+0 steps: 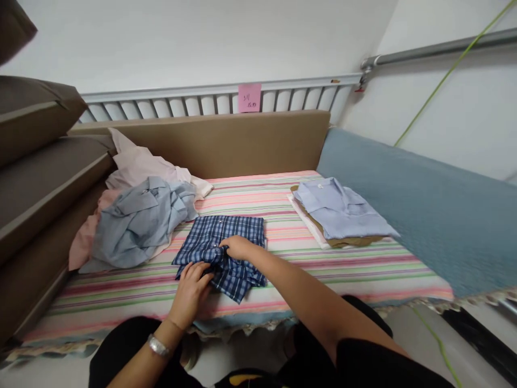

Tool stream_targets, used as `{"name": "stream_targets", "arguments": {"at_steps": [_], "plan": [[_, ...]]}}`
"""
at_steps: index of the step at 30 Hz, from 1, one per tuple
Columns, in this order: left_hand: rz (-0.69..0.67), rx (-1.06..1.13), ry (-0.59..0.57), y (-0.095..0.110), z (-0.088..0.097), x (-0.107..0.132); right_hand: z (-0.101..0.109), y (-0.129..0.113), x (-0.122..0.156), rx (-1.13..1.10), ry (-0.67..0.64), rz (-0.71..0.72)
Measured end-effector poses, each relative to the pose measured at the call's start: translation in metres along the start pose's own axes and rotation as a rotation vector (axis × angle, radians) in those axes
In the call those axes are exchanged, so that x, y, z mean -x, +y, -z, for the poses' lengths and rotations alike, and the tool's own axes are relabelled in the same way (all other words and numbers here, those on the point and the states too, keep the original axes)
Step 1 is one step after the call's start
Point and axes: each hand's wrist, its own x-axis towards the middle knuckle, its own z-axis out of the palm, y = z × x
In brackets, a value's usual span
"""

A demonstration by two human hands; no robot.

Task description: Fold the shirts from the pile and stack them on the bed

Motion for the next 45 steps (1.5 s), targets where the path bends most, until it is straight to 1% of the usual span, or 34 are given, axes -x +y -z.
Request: {"name": "stream_targets", "arguments": {"at_steps": [2,4,5,7,10,12,14,15,17,18,19,21,24,27,30,32,34,38,39,41,43,45], "plan": [[-0.031,0.02,-0.058,-0.001,-0.005,0.005,0.003,0.004,-0.002,-0.021,-0.017,-0.004],[-0.043,0.029,-0.128,-0.001,-0.013,0.016,0.002,0.007,-0.004,-0.044,-0.022,-0.016],[-0.036,0.031,-0.149,-0.001,-0.017,0.022,0.001,0.008,-0.005,-0.055,-0.025,-0.022],[-0.006,0.043,-0.153,0.002,-0.024,0.033,0.002,0.009,-0.009,-0.079,-0.034,-0.03],[0.06,0.098,-0.115,0.008,-0.027,0.042,0.011,0.012,-0.016,-0.113,-0.052,-0.025],[0.11,0.171,-0.074,0.007,-0.025,0.041,0.018,0.012,-0.02,-0.129,-0.063,-0.016],[0.163,0.211,0.021,-0.001,-0.02,0.034,0.023,0.01,-0.022,-0.139,-0.065,-0.014],[0.193,0.195,0.084,-0.008,-0.017,0.029,0.024,0.009,-0.021,-0.142,-0.063,-0.017],[0.252,0.09,0.177,-0.023,-0.012,0.017,0.021,0.004,-0.016,-0.144,-0.055,-0.029],[0.272,0.022,0.183,-0.031,-0.01,0.011,0.017,0.002,-0.011,-0.144,-0.045,-0.033],[0.281,-0.039,0.161,-0.038,-0.008,0.005,0.012,0.0,-0.004,-0.143,-0.028,-0.033],[0.265,-0.12,0.072,-0.048,-0.007,-0.006,0.001,-0.001,0.016,-0.125,0.027,-0.016],[0.205,-0.145,-0.036,-0.058,-0.009,-0.018,-0.017,0.004,0.054,-0.021,0.124,-0.016],[0.173,-0.132,-0.07,-0.062,-0.012,-0.025,-0.031,0.015,0.085,0.118,0.192,-0.107],[0.156,-0.122,-0.067,-0.064,-0.013,-0.026,-0.037,0.02,0.099,0.168,0.222,-0.167],[0.163,-0.114,-0.055,-0.064,-0.012,-0.025,-0.035,0.018,0.101,0.138,0.222,-0.186],[0.164,-0.1,-0.052,-0.062,-0.011,-0.023,-0.032,0.01,0.099,0.085,0.221,-0.196],[0.155,-0.066,-0.091,-0.059,-0.005,-0.028,-0.025,-0.012,0.086,0.019,0.26,-0.136],[0.155,-0.037,-0.118,-0.059,-0.004,-0.033,-0.025,-0.017,0.08,0.015,0.272,-0.126],[0.152,0.058,-0.211,-0.063,-0.002,-0.045,-0.026,-0.025,0.067,0.018,0.288,-0.134],[0.146,0.153,-0.318,-0.071,-0.001,-0.059,-0.028,-0.03,0.053,0.028,0.29,-0.158],[0.148,0.209,-0.402,-0.082,-0.002,-0.072,-0.031,-0.032,0.042,0.042,0.291,-0.176]]}}
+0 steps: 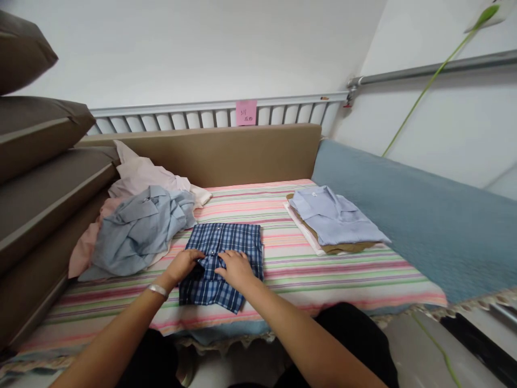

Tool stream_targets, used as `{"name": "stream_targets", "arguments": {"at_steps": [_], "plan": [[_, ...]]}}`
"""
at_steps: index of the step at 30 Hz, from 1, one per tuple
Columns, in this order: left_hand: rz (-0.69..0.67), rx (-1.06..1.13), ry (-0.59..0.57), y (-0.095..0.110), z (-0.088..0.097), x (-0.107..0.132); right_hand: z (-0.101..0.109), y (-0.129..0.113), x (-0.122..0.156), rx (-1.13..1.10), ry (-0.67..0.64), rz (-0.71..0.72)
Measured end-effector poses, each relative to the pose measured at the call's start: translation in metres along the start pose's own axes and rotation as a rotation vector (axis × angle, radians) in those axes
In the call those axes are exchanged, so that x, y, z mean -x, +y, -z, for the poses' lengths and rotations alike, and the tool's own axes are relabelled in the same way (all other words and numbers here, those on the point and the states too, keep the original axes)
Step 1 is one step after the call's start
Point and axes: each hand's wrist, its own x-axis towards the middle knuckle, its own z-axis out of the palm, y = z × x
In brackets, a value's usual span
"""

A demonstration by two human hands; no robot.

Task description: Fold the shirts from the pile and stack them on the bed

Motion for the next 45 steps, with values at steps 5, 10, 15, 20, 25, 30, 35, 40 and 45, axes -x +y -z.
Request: {"name": "stream_targets", "arguments": {"at_steps": [5,10,15,20,25,30,35,40,45], "plan": [[0.047,0.074,-0.141,-0.016,0.009,-0.022,-0.007,-0.006,-0.012,0.109,0.018,-0.024],[0.072,0.106,-0.244,-0.015,0.022,-0.039,0.001,-0.009,-0.025,0.245,-0.047,-0.044],[0.102,0.055,-0.142,-0.001,0.042,-0.032,0.016,0.0,-0.05,0.235,-0.126,-0.075],[0.141,-0.066,0.289,0.039,0.02,0.014,0.019,0.01,-0.062,0.197,-0.162,-0.104],[0.265,-0.197,0.402,0.067,-0.026,0.026,0.015,0.012,-0.062,0.169,-0.158,-0.104],[0.351,-0.212,0.395,0.063,-0.036,0.0,0.017,0.009,-0.058,0.154,-0.141,-0.116],[0.298,-0.118,0.341,0.048,-0.03,-0.013,0.012,0.012,-0.04,-0.073,0.002,0.006],[0.246,-0.045,0.32,0.037,-0.027,-0.014,0.002,0.01,-0.029,-0.117,0.078,-0.015],[0.173,0.018,0.331,0.032,-0.016,-0.012,0.0,-0.001,-0.032,0.121,0.07,-0.04]]}}
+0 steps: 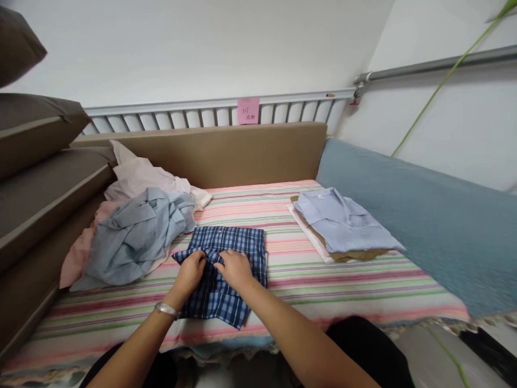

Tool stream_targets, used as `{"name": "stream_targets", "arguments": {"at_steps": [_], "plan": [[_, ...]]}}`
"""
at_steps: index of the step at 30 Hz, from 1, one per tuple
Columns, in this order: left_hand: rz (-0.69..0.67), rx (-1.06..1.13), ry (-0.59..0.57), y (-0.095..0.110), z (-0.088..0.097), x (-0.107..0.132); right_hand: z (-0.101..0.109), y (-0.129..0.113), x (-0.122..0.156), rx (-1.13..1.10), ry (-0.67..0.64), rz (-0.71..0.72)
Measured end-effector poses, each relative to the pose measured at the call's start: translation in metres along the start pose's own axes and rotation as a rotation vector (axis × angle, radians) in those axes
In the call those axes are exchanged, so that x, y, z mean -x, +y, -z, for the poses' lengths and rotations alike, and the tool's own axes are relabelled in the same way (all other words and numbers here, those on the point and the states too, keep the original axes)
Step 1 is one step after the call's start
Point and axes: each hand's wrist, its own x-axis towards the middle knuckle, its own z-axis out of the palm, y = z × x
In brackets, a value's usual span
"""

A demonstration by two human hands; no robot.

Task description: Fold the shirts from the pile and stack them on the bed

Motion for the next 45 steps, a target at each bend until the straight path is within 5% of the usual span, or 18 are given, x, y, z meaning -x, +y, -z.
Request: {"name": "stream_targets", "arguments": {"at_steps": [8,12,17,23,29,33,39,45], "plan": [[-0.17,-0.139,0.027,0.013,0.027,0.016,0.002,-0.016,-0.017,0.103,-0.031,-0.016],[-0.246,-0.247,-0.058,0.024,0.021,0.027,0.009,-0.018,-0.024,0.093,-0.018,-0.012],[-0.217,-0.087,-0.113,0.018,0.013,0.028,0.016,-0.016,-0.024,0.099,-0.003,0.044],[-0.157,-0.017,0.144,0.001,0.026,0.01,0.02,-0.017,-0.018,0.117,-0.016,0.083],[-0.206,-0.181,-0.127,0.005,0.019,-0.008,0.021,-0.017,-0.018,0.119,-0.032,0.163],[-0.231,-0.217,-0.141,0.008,0.016,-0.011,0.025,0.0,-0.002,0.097,-0.056,0.2],[-0.271,-0.272,-0.162,0.005,0.01,-0.004,0.022,0.038,0.045,0.164,-0.057,0.067],[-0.284,-0.346,-0.177,0.004,-0.004,0.005,0.01,0.044,0.065,0.195,-0.047,0.016]]}}
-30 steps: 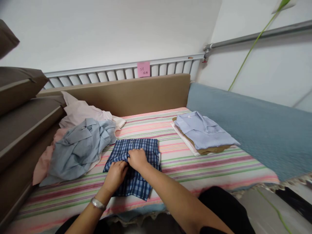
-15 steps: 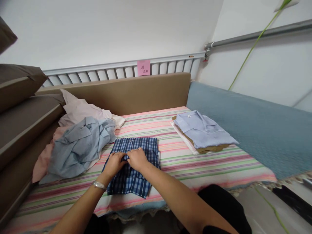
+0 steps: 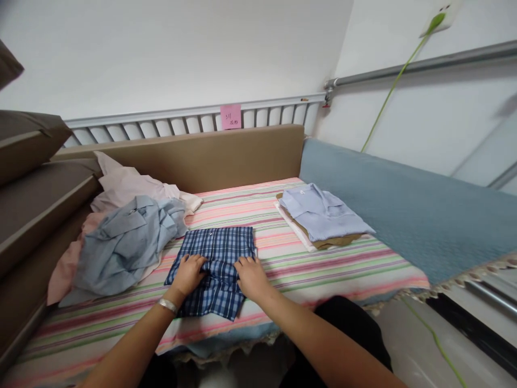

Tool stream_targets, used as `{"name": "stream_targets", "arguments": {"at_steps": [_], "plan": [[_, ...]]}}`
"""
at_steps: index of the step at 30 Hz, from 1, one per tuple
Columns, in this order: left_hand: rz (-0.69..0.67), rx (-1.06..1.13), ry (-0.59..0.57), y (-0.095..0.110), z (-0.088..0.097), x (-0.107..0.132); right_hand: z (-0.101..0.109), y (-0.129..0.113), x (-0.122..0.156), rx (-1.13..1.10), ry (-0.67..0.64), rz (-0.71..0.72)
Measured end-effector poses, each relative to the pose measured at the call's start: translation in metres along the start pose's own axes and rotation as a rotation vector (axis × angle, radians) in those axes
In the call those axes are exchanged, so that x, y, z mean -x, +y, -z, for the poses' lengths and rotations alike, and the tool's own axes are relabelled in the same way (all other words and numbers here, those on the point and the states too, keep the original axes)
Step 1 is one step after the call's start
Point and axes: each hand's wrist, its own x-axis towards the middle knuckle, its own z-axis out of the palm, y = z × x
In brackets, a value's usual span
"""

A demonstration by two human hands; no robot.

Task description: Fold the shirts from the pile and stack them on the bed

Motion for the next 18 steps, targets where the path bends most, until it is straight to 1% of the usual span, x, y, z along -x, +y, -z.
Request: {"name": "stream_targets", "arguments": {"at_steps": [2,4,6,9,11,12,13,14,16,18], "plan": [[-0.021,-0.025,-0.008,0.0,0.003,-0.001,-0.001,0.0,0.001,0.015,-0.01,-0.009],[-0.051,-0.055,-0.008,-0.001,0.012,-0.005,0.005,0.001,-0.002,0.039,-0.015,-0.007],[-0.081,-0.087,0.009,-0.003,0.029,-0.011,0.019,0.003,-0.009,0.064,0.009,-0.003],[-0.108,-0.13,0.054,-0.003,0.06,-0.019,0.049,0.007,-0.02,0.095,0.077,0.019],[-0.133,-0.163,0.092,0.0,0.075,-0.015,0.061,0.009,-0.018,0.113,0.117,0.062],[-0.154,-0.187,0.119,0.002,0.078,-0.009,0.062,0.008,-0.014,0.12,0.13,0.092],[-0.178,-0.212,0.15,0.004,0.076,0.0,0.059,0.008,-0.007,0.124,0.136,0.127],[-0.203,-0.234,0.18,0.006,0.07,0.011,0.052,0.007,0.003,0.124,0.134,0.161],[-0.243,-0.256,0.213,0.011,0.048,0.036,0.029,0.003,0.025,0.109,0.098,0.219],[-0.257,-0.248,0.198,0.013,0.02,0.058,0.003,0.001,0.044,0.085,0.051,0.249]]}}
